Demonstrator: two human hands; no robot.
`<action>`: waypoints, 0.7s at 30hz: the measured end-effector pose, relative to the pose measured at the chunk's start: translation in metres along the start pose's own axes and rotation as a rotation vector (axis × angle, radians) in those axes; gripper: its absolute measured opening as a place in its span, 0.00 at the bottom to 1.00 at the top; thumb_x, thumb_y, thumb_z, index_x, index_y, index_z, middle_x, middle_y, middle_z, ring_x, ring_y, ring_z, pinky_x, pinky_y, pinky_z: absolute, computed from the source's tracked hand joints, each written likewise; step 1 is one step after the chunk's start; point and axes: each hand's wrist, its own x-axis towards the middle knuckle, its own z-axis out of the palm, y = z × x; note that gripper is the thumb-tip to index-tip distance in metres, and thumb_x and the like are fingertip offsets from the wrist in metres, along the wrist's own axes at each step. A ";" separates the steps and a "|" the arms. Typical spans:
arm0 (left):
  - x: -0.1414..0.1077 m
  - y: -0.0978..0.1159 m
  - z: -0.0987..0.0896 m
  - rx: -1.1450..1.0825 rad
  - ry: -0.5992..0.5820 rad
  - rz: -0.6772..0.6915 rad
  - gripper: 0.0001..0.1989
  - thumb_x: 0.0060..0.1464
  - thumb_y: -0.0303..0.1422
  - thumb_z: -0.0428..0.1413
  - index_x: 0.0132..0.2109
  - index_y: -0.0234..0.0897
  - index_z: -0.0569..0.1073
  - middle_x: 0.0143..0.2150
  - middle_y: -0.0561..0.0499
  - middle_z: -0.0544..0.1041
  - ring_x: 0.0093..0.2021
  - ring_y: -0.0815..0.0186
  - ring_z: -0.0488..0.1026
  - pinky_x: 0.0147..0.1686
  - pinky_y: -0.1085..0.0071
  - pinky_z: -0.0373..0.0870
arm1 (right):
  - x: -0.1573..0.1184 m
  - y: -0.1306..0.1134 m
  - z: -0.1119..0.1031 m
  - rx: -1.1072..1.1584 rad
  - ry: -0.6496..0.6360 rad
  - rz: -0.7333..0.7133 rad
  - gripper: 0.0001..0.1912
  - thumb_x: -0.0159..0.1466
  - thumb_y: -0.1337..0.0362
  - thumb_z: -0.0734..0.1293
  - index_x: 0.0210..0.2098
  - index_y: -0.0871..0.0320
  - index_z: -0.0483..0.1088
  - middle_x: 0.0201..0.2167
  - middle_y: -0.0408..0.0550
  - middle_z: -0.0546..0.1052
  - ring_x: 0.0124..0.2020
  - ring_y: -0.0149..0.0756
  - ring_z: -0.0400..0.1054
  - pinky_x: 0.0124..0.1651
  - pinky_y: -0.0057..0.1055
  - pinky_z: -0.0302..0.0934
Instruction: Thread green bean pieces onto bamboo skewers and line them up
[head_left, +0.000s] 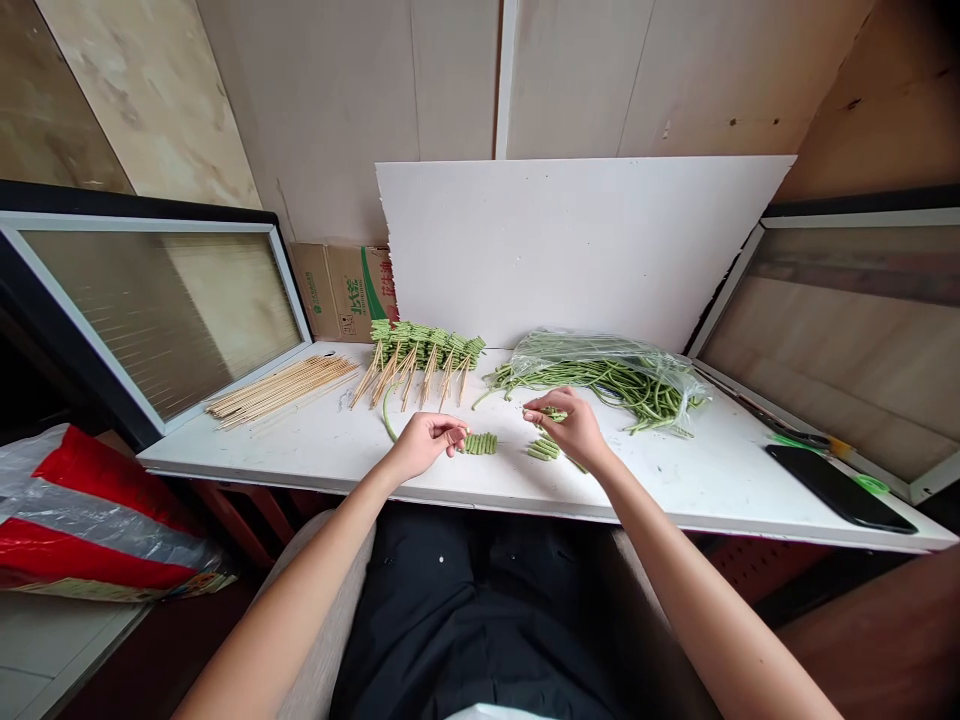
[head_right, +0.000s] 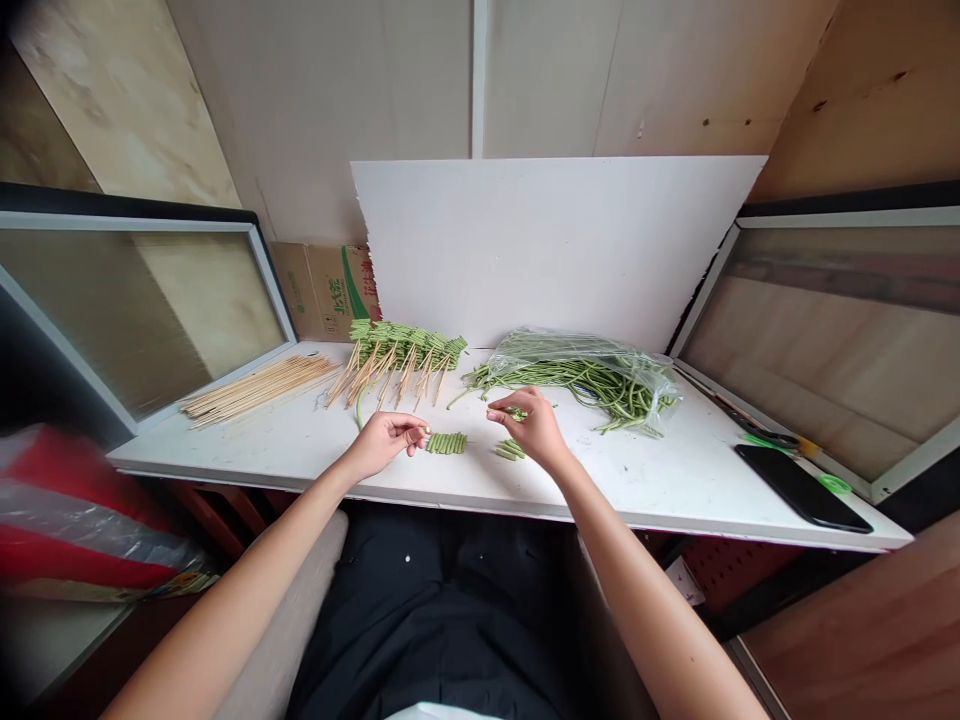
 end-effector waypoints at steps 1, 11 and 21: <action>0.000 0.000 0.000 0.009 -0.005 -0.006 0.22 0.59 0.48 0.66 0.44 0.30 0.84 0.32 0.45 0.82 0.27 0.68 0.73 0.33 0.69 0.75 | 0.001 0.005 -0.006 -0.071 -0.071 0.039 0.13 0.64 0.52 0.75 0.39 0.53 0.85 0.39 0.54 0.85 0.49 0.53 0.75 0.50 0.44 0.69; -0.001 -0.006 0.004 0.073 -0.017 -0.039 0.24 0.60 0.49 0.65 0.47 0.29 0.85 0.38 0.40 0.84 0.29 0.67 0.73 0.32 0.69 0.73 | 0.004 0.047 -0.046 -0.459 -0.515 0.399 0.14 0.62 0.52 0.73 0.36 0.56 0.86 0.36 0.54 0.85 0.35 0.43 0.77 0.37 0.32 0.67; -0.007 0.009 0.010 0.290 -0.117 0.060 0.18 0.66 0.40 0.58 0.57 0.39 0.83 0.53 0.41 0.79 0.44 0.62 0.76 0.49 0.65 0.75 | 0.005 0.025 -0.052 -0.336 -0.359 0.278 0.21 0.71 0.51 0.66 0.29 0.57 0.82 0.28 0.54 0.83 0.26 0.41 0.73 0.30 0.34 0.62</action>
